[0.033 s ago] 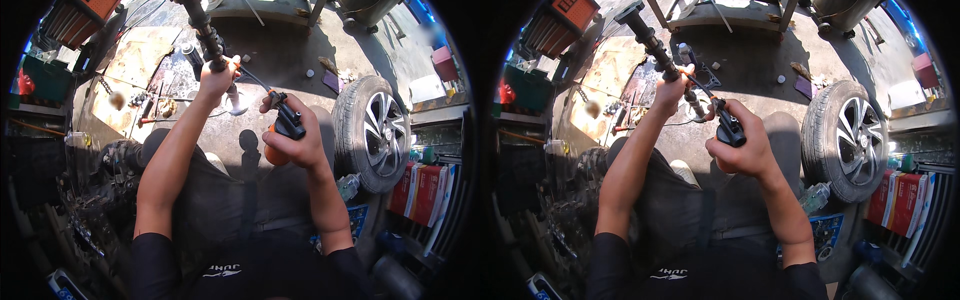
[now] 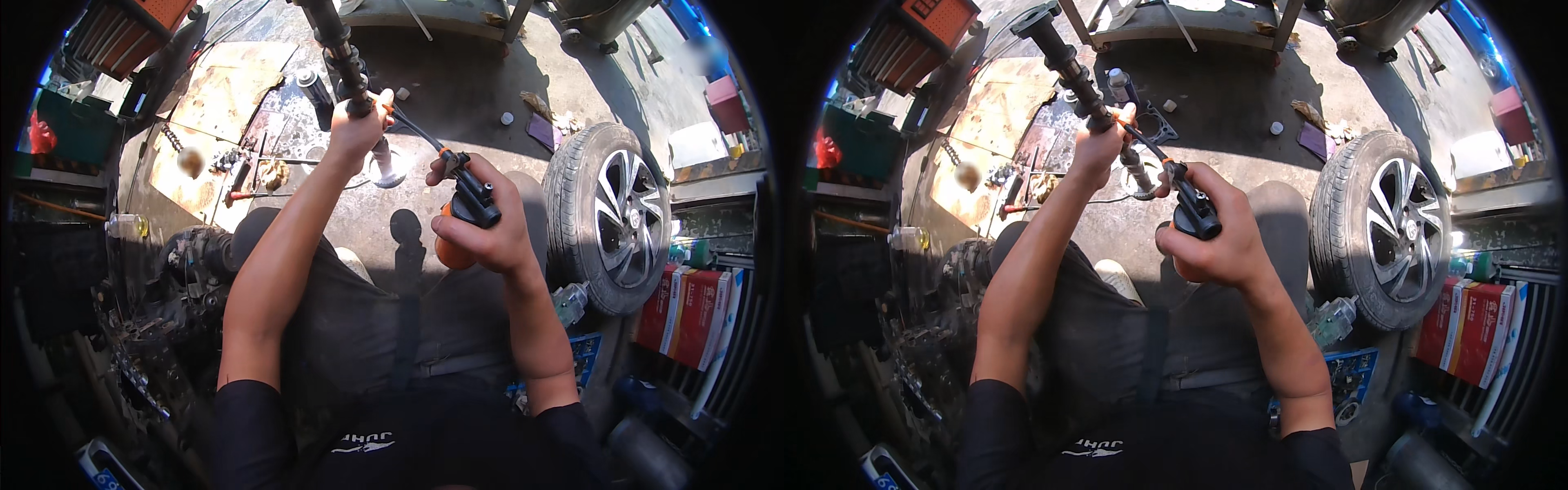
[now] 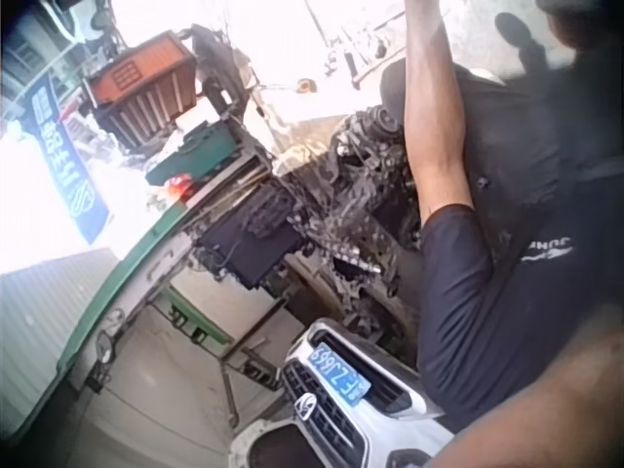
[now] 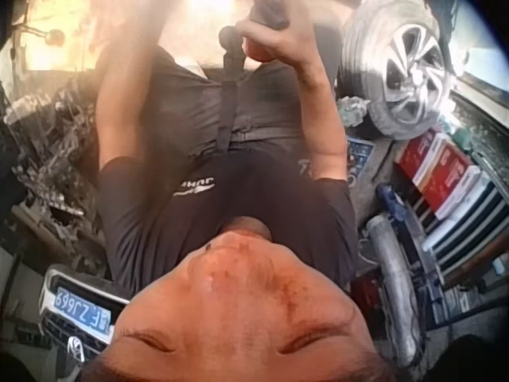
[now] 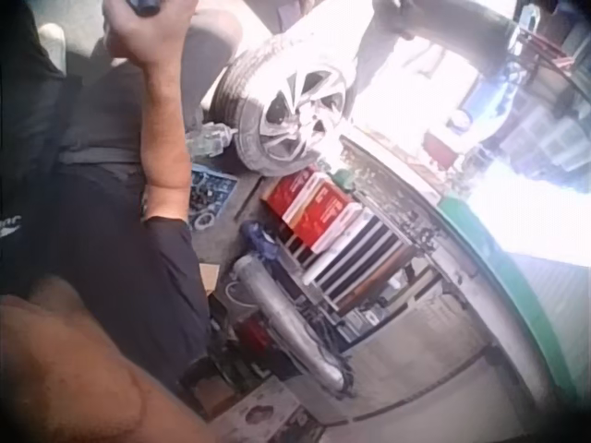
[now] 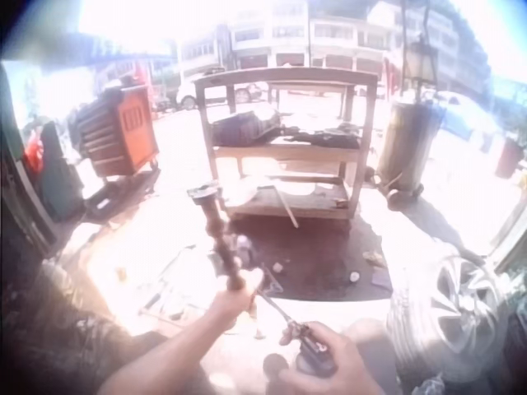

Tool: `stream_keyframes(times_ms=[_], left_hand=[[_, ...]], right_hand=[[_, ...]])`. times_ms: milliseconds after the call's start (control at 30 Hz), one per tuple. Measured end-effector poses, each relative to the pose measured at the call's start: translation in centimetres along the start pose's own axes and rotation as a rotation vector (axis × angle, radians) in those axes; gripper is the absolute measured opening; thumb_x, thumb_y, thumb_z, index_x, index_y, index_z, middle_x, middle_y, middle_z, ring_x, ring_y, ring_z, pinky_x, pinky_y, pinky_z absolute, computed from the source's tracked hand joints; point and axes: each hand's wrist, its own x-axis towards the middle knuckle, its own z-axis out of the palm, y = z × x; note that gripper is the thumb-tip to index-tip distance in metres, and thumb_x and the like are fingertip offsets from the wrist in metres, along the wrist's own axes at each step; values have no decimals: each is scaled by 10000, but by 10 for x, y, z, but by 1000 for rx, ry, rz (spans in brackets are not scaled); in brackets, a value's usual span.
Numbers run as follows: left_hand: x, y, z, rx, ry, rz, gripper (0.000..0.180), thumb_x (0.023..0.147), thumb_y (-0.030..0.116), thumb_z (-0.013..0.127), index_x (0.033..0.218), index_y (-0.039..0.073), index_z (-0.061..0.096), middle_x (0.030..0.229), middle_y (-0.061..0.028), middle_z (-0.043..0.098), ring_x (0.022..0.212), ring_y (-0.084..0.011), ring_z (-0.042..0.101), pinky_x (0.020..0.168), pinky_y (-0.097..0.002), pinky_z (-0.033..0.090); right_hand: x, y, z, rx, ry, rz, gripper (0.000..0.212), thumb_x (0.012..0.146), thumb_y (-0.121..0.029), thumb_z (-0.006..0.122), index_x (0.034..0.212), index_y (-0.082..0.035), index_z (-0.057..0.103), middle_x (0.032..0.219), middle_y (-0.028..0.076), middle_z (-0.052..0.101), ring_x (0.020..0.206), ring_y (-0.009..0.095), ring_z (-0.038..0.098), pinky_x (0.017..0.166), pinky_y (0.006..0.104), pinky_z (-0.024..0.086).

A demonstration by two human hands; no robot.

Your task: The person cleans a camshaft with a red-handled tool, applies lubricant from a spray bottle, and attempts to fit the camshaft into an engine block. The person handles the camshaft and engine block by hand.

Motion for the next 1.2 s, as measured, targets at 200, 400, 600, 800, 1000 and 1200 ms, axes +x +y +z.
stream_keyframes(times_ms=[200, 400, 600, 800, 1000, 1200], left_hand=[[19, -23, 6, 225, 39, -73, 321, 896, 304, 740, 745, 52, 610, 672, -17, 603, 571, -93, 540, 571, -265, 422], [16, -58, 15, 416, 28, -79, 268, 916, 303, 694, 913, 36, 671, 765, -38, 653, 714, -141, 571, 713, -332, 463], [36, -114, 5, 365, -27, -142, 301, 954, 306, 626, 782, 60, 610, 714, -27, 617, 681, -122, 550, 637, -303, 454], [43, -129, -8, 509, -163, -79, 144, 880, 184, 627, 823, 53, 613, 706, -32, 595, 666, -136, 547, 593, -318, 438], [33, -146, -17, 376, -129, -124, 117, 855, 128, 663, 926, 45, 620, 726, -53, 620, 707, -143, 594, 633, -310, 475], [29, -139, -14, 362, -64, -103, 120, 861, 139, 693, 920, 51, 637, 791, -31, 633, 747, -133, 594, 676, -308, 488]], right_hand=[[-4, 37, -9, 30, 45, -25, 439, 680, -77, 736, 1093, -8, 605, 926, 18, 646, 751, 49, 561, 677, 219, 456], [-6, 57, -11, -28, -21, 100, 544, 673, -107, 745, 1173, 32, 582, 1085, 85, 656, 1071, 156, 587, 968, 288, 412], [0, 77, -3, 27, 39, 96, 516, 677, -99, 742, 1156, 23, 592, 1078, 72, 651, 1065, 151, 586, 963, 287, 420], [3, 68, -4, -14, 38, 159, 492, 685, -94, 735, 1143, 19, 594, 1081, 71, 651, 1048, 140, 582, 943, 284, 432], [3, 83, 2, -16, 88, -26, 407, 682, -123, 729, 1058, -20, 613, 890, 24, 646, 794, 84, 584, 738, 253, 479], [1, 80, 0, -48, 78, 70, 392, 677, -155, 729, 1031, -32, 614, 864, 32, 640, 790, 85, 584, 735, 254, 479]])
